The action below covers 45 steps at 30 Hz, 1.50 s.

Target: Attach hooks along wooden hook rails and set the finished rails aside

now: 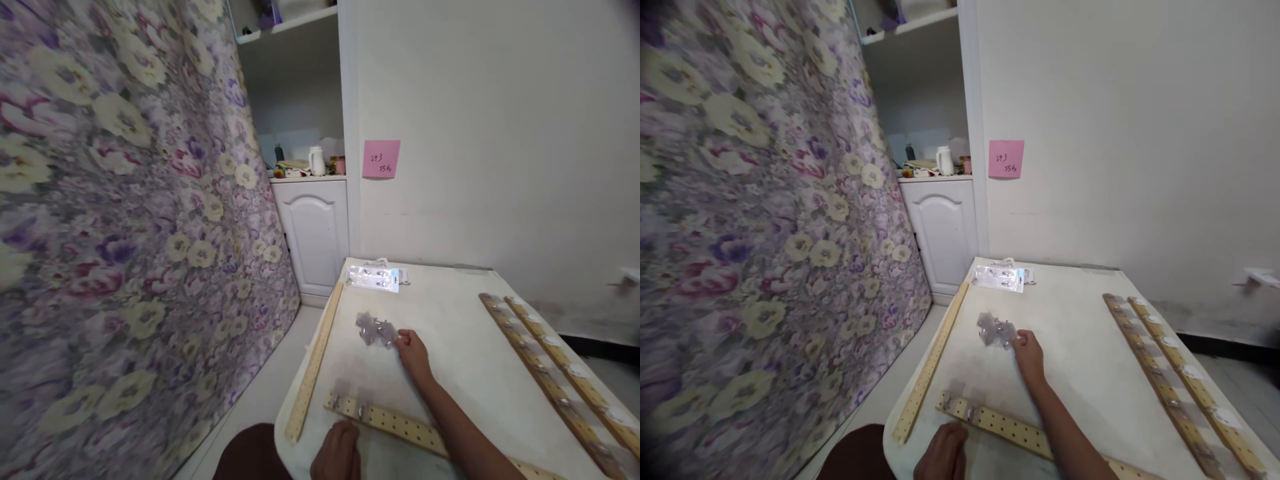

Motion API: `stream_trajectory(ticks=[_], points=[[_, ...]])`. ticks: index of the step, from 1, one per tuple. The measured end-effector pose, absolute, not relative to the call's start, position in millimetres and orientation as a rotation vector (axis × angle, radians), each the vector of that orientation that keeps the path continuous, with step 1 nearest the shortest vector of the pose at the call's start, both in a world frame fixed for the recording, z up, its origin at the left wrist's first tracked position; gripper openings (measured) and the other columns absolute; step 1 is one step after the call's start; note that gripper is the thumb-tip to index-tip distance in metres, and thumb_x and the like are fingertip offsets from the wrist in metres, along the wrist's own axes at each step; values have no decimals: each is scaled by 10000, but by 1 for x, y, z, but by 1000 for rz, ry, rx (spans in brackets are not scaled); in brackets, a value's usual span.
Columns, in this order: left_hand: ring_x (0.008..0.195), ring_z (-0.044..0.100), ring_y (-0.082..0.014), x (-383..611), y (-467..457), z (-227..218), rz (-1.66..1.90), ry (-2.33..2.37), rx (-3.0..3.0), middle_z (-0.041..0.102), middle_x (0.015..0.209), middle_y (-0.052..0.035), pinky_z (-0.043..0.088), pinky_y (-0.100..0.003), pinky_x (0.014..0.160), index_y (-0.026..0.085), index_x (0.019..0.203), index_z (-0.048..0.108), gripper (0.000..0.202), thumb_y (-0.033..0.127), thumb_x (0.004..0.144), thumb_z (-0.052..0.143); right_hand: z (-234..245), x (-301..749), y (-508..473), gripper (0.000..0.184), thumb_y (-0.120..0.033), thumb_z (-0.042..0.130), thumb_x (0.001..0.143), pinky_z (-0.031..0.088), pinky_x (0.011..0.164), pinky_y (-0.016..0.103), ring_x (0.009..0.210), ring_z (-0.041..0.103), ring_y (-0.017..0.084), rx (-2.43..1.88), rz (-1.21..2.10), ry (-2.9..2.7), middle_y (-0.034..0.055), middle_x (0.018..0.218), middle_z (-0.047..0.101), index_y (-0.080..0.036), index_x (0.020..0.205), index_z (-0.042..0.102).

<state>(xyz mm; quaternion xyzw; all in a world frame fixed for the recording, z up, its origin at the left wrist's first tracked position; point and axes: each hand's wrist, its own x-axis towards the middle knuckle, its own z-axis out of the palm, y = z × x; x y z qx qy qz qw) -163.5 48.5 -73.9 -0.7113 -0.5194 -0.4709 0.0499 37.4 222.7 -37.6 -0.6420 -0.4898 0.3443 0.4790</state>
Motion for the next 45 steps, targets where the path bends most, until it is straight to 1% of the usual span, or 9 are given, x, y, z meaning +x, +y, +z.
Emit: stream_trajectory(ticks=[2, 4, 7, 14, 22, 27, 34, 40, 45], points=[[875, 650, -161, -166, 47, -68, -1370, -1558, -2194, 669, 932, -67, 528, -228, 724, 206, 1049, 574, 330, 83, 806, 389, -36, 36, 215, 339, -439, 518, 730, 449, 635, 284, 719, 597, 207, -1560, 811, -1244, 51, 755, 651, -165, 912, 599], [920, 647, -157, -168, 46, -63, -1293, -1551, -2210, 669, 983, -71, 532, -223, 762, 185, 1146, 542, 392, 69, 796, 407, -34, 33, 202, 304, -438, 505, 747, 436, 624, 274, 697, 585, 199, -1509, 850, -1363, 37, 722, 645, -172, 845, 614], [920, 641, -149, -169, 47, -59, -1242, -1584, -2232, 659, 988, -75, 533, -218, 764, 165, 1198, 516, 399, 75, 822, 416, -29, 22, 176, 251, -400, 519, 750, 409, 598, 252, 644, 565, 174, -1386, 990, -1630, 14, 661, 631, -177, 769, 633], [860, 628, -144, -164, 46, -61, -1271, -1657, -2250, 640, 913, -59, 520, -234, 753, 180, 1151, 549, 309, 100, 873, 441, -20, -9, 141, 178, -371, 615, 701, 381, 614, 240, 690, 587, 159, -1524, 971, -1897, 8, 739, 671, -215, 773, 663], [812, 624, -141, -164, 45, -60, -1309, -1636, -2256, 642, 878, -50, 513, -233, 717, 190, 1134, 564, 300, 97, 871, 453, -28, -12, 146, 58, -230, 614, 644, 360, 558, 217, 584, 536, 123, -1463, 1173, -1760, -15, 611, 619, -182, 676, 614], [838, 628, -147, -164, 44, -59, -1292, -1635, -2262, 650, 901, -60, 517, -238, 725, 194, 1138, 572, 319, 93, 871, 431, -33, -11, 148, 63, -222, 611, 635, 353, 531, 214, 547, 498, 113, -1346, 1271, -1675, -22, 567, 580, -166, 661, 602], [823, 626, -150, -163, 43, -60, -1255, -1681, -2255, 647, 888, -59, 515, -246, 711, 204, 1124, 580, 310, 106, 873, 426, -33, -11, 147, 78, -234, 629, 630, 350, 539, 213, 559, 507, 116, -1407, 1185, -1726, -25, 577, 580, -169, 668, 608], [787, 616, -156, -163, 44, -61, -1221, -1681, -2243, 629, 857, -55, 510, -251, 680, 199, 1110, 577, 308, 98, 862, 425, -30, -11, 144, 95, -267, 601, 677, 362, 553, 213, 580, 529, 121, -1404, 1141, -1762, -20, 601, 599, -175, 703, 611], [806, 611, -159, -164, 43, -60, -1199, -1667, -2257, 628, 888, -62, 508, -253, 682, 198, 1112, 566, 315, 86, 859, 415, -28, -12, 141, 158, -298, 671, 637, 365, 569, 213, 591, 534, 120, -1449, 1100, -1808, -23, 633, 612, -185, 727, 606]])
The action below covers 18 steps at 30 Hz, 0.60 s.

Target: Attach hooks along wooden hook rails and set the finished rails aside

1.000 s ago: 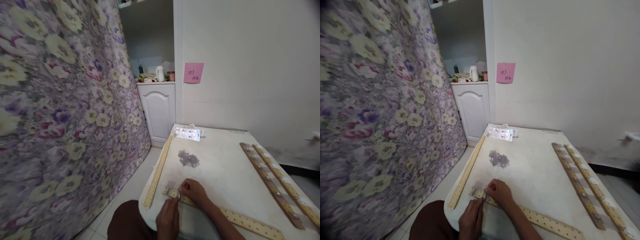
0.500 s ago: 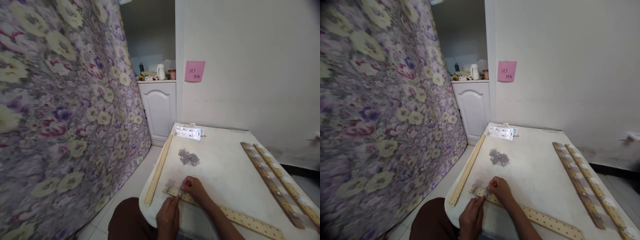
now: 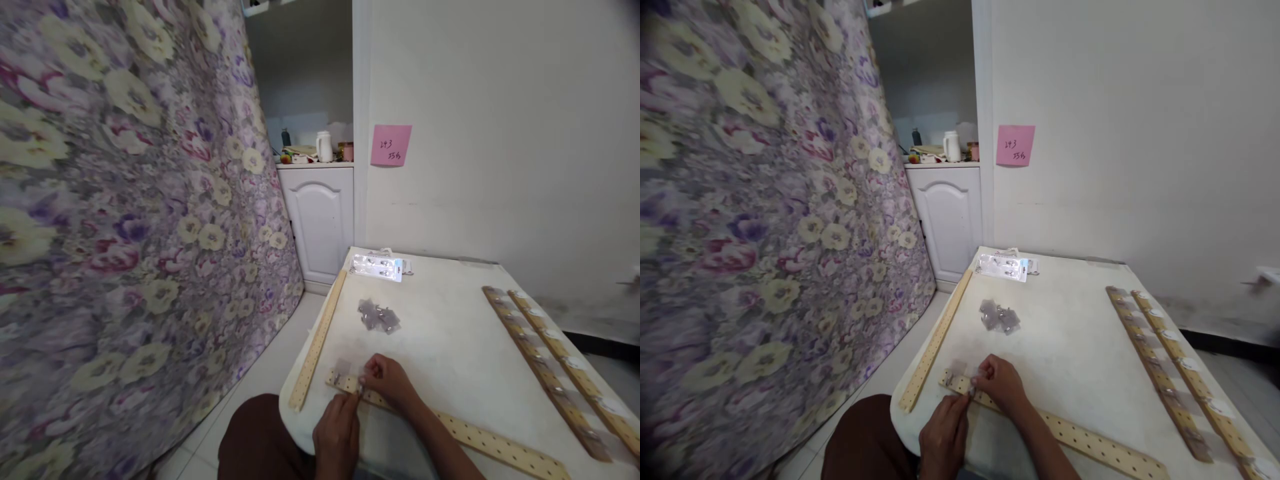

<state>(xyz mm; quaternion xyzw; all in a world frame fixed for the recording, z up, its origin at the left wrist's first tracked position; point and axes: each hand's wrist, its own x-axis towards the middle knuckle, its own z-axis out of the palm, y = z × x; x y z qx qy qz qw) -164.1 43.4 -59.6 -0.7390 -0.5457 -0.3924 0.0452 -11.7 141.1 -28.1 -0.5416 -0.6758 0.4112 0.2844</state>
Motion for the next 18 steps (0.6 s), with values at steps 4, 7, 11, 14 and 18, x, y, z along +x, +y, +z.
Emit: stream_trajectory(ticks=[4, 7, 11, 14, 18], points=[[795, 610, -155, -164, 42, -56, -1153, -1701, -2261, 626, 869, -57, 506, -247, 676, 201, 1100, 572, 308, 96, 863, 407, -27, -12, 140, 179, -285, 700, 609, 361, 578, 213, 600, 538, 121, -1477, 1101, -1809, -31, 631, 610, -190, 732, 613], [784, 611, -150, -163, 41, -53, -1116, -1748, -2259, 626, 849, -51, 505, -241, 679, 208, 1102, 578, 312, 101, 869, 400, -26, -12, 141, 175, -281, 706, 602, 362, 580, 216, 604, 541, 123, -1483, 1126, -1798, -29, 631, 610, -188, 720, 616], [786, 624, -150, -163, 42, -53, -1122, -1709, -2236, 636, 859, -54, 509, -235, 677, 207, 1086, 592, 302, 111, 868, 406, -27, -14, 143, 212, -263, 713, 587, 364, 585, 220, 627, 555, 130, -1475, 1148, -1772, -26, 665, 627, -192, 764, 620], [793, 628, -151, -164, 43, -55, -1120, -1671, -2233, 638, 873, -59, 512, -233, 674, 200, 1084, 591, 297, 115, 869, 404, -27, -14, 143, 277, -240, 714, 578, 366, 588, 221, 620, 557, 125, -1474, 1181, -1754, -33, 691, 649, -202, 835, 619], [787, 626, -142, -164, 44, -53, -1123, -1682, -2235, 632, 862, -48, 509, -223, 680, 205, 1093, 588, 314, 104, 863, 400, -27, -13, 143, 300, -244, 722, 574, 371, 609, 223, 643, 563, 126, -1452, 1149, -1742, -32, 723, 665, -201, 856, 629]])
